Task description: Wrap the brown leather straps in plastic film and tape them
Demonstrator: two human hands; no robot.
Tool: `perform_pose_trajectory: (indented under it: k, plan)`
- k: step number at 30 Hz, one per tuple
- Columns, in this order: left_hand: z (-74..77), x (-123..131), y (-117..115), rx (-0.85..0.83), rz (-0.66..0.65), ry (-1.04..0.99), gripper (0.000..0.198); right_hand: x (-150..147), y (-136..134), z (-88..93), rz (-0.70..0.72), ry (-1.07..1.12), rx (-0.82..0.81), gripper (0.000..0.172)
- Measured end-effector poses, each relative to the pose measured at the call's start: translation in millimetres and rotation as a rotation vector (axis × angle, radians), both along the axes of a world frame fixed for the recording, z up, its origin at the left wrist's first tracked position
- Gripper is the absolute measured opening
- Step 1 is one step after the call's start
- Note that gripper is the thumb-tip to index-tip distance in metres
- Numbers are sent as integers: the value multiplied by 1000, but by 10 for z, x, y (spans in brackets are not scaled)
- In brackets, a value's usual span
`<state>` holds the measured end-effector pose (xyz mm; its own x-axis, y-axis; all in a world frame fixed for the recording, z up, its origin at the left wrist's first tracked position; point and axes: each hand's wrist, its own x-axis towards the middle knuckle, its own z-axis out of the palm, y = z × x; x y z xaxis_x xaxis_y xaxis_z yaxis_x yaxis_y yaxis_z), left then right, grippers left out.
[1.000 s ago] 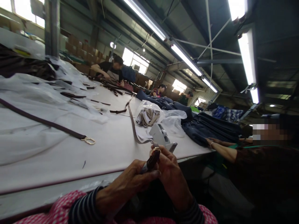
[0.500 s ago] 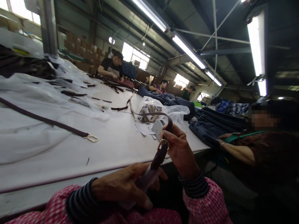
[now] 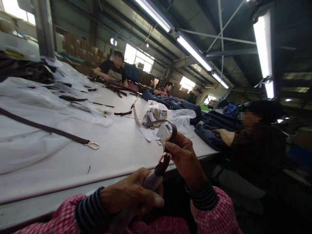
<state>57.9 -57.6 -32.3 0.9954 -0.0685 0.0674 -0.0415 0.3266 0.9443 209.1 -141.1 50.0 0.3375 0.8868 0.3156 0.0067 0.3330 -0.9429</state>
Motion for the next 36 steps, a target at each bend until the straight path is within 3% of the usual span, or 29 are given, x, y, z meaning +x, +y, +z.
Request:
perform_pose_trajectory:
  k: [5,9,14,17,24,36]
  plan:
    - [-51,115,-24,38,259,-23,35,-64,-35,-7,-127,-49,-23,13]
    - [-91,133,-29,110,359,-57,38,-73,-45,-25,-231,-23,14,15]
    - [-57,154,-67,167,512,-36,37,-99,-44,-36,-259,-1,17,18]
    - [-24,167,-85,112,497,-29,35,-85,-65,-74,-240,-31,15,16]
    - [-61,147,-91,4,226,-45,28,-11,-169,-88,-49,-107,-57,10]
    - [36,120,-42,117,253,-129,53,-87,-81,-203,-59,-87,-73,10]
